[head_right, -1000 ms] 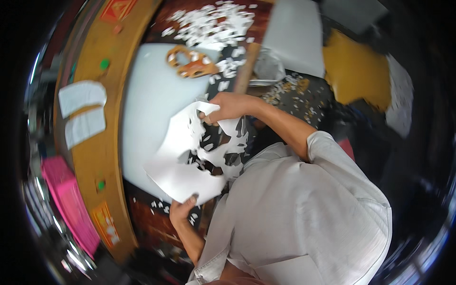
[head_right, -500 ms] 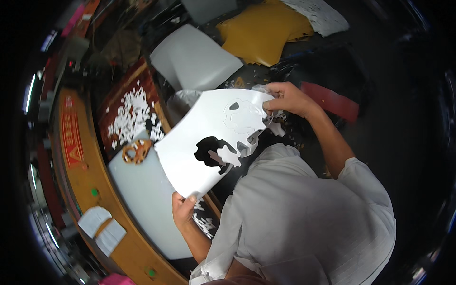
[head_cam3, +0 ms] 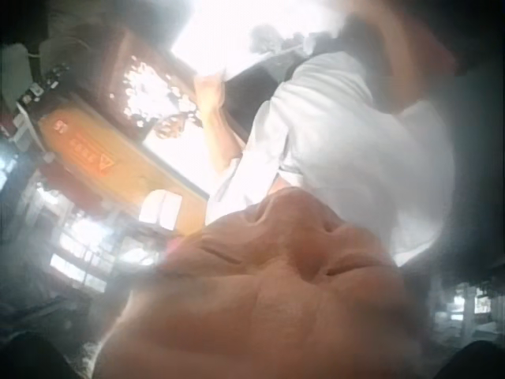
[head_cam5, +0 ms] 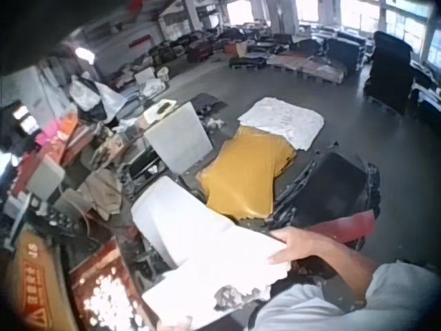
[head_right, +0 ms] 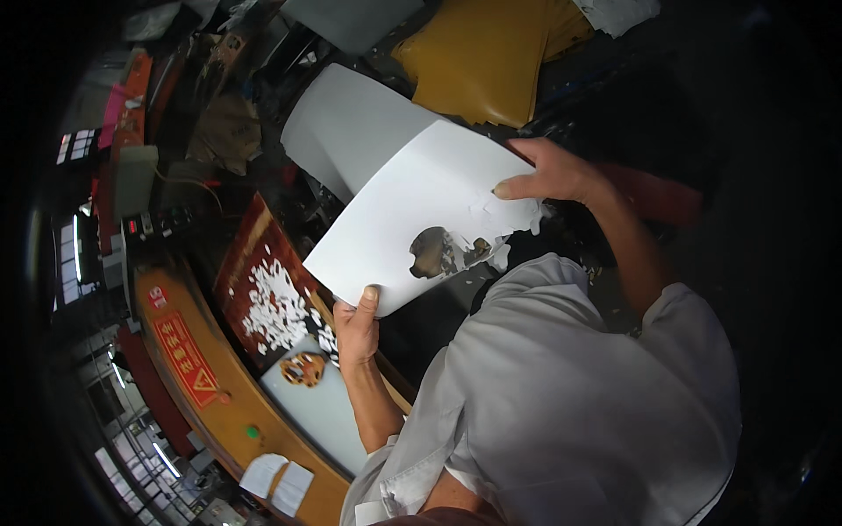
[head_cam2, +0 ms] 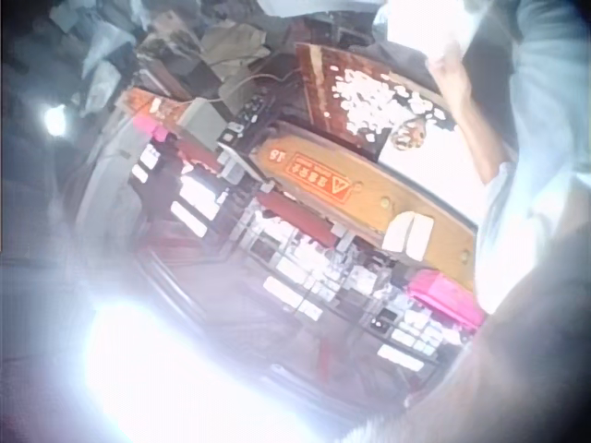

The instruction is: The person uses a wooden cookie-cutter-like tool to press shapes into a white sheet on a workbench, then removes the cut pieces and places them into plastic bags. The person ties the bags and sets them aside, repeating the cutting and bagging cycle.

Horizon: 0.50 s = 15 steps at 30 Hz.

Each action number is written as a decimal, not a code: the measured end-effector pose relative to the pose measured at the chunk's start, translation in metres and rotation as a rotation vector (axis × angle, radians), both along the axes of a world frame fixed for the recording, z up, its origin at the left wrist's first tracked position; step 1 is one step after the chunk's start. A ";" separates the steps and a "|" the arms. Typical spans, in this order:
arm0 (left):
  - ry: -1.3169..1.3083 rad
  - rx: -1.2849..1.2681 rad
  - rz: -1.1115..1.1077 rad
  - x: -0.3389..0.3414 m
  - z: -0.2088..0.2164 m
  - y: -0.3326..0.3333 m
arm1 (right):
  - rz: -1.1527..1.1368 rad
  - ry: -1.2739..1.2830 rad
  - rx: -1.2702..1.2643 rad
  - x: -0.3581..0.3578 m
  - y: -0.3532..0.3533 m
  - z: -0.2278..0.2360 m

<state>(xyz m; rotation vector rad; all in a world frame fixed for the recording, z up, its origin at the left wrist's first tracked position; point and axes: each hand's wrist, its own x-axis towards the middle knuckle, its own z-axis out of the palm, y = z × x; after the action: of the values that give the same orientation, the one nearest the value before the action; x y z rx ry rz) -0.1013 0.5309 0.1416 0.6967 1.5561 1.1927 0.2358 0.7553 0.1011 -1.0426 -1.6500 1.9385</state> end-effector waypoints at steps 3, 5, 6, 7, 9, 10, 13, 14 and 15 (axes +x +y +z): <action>0.120 -0.016 -0.165 0.010 0.029 0.089 | 0.008 -0.086 0.078 0.004 0.077 0.026; 0.227 0.026 -0.249 0.019 0.046 0.149 | -0.123 -0.171 0.228 0.009 0.124 0.054; 0.285 0.074 -0.286 0.025 0.054 0.176 | -0.258 -0.144 0.382 0.010 0.139 0.066; 0.373 0.073 -0.324 0.032 0.061 0.204 | -0.375 -0.194 0.472 0.015 0.154 0.078; 0.505 0.071 -0.467 0.052 0.074 0.253 | -0.463 -0.204 0.220 0.034 0.174 0.097; 0.554 0.217 -0.538 0.067 0.076 0.273 | -0.487 -0.110 0.081 0.039 0.173 0.100; 0.781 0.656 -0.843 0.113 0.069 0.316 | -0.304 -0.093 0.028 0.052 0.169 0.101; 0.841 0.808 -0.885 0.128 0.062 0.327 | -0.316 -0.208 0.105 0.055 0.168 0.102; 0.812 0.775 -0.936 0.138 0.055 0.334 | -0.368 -0.193 0.068 0.057 0.169 0.103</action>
<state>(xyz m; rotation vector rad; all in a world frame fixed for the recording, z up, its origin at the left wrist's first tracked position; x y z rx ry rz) 0.0371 0.8650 0.1963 2.3277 1.0075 0.7447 0.2928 0.9243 0.2040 -1.4290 -1.4788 1.5743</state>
